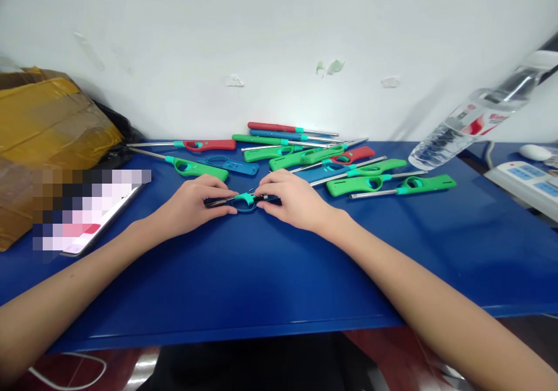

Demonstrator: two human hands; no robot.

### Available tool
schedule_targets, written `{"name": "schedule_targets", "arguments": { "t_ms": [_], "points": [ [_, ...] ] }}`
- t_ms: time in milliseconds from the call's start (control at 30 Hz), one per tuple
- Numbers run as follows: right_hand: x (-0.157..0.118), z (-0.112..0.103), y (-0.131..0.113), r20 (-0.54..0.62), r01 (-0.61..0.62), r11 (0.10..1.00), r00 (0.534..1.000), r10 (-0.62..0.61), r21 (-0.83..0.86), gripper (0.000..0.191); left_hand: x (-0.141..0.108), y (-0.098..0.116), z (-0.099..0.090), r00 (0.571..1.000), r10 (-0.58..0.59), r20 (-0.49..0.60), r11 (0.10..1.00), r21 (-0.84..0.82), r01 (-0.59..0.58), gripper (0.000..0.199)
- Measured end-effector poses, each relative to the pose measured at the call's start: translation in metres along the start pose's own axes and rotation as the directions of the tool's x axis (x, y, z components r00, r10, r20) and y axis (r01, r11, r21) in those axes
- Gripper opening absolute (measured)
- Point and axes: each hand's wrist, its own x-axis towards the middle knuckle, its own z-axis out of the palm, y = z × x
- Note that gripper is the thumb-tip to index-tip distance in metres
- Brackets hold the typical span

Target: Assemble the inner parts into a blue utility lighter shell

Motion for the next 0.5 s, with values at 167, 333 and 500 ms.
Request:
{"name": "schedule_targets", "arguments": {
  "t_ms": [167, 333, 500],
  "points": [
    [0.0030, 0.0026, -0.0014, -0.017, 0.031, 0.998, 0.999, -0.032, -0.061, 0.017, -0.0001, -0.0010, 0.0000, 1.000, 0.013, -0.008, 1.000, -0.006, -0.013, 0.031],
    [0.0049, 0.0002, -0.0023, 0.044, 0.097, 0.977, 0.995, -0.090, -0.188, 0.019, 0.0000, -0.0012, 0.0006, 1.000, 0.023, -0.007, 1.000, -0.001, -0.023, 0.030],
    [0.0056, 0.0018, -0.0033, 0.069, 0.128, 0.959, 0.991, -0.114, -0.255, 0.020, -0.0002, -0.0014, 0.0005, 0.999, 0.037, -0.004, 0.999, 0.000, -0.037, 0.030]
  ]
}}
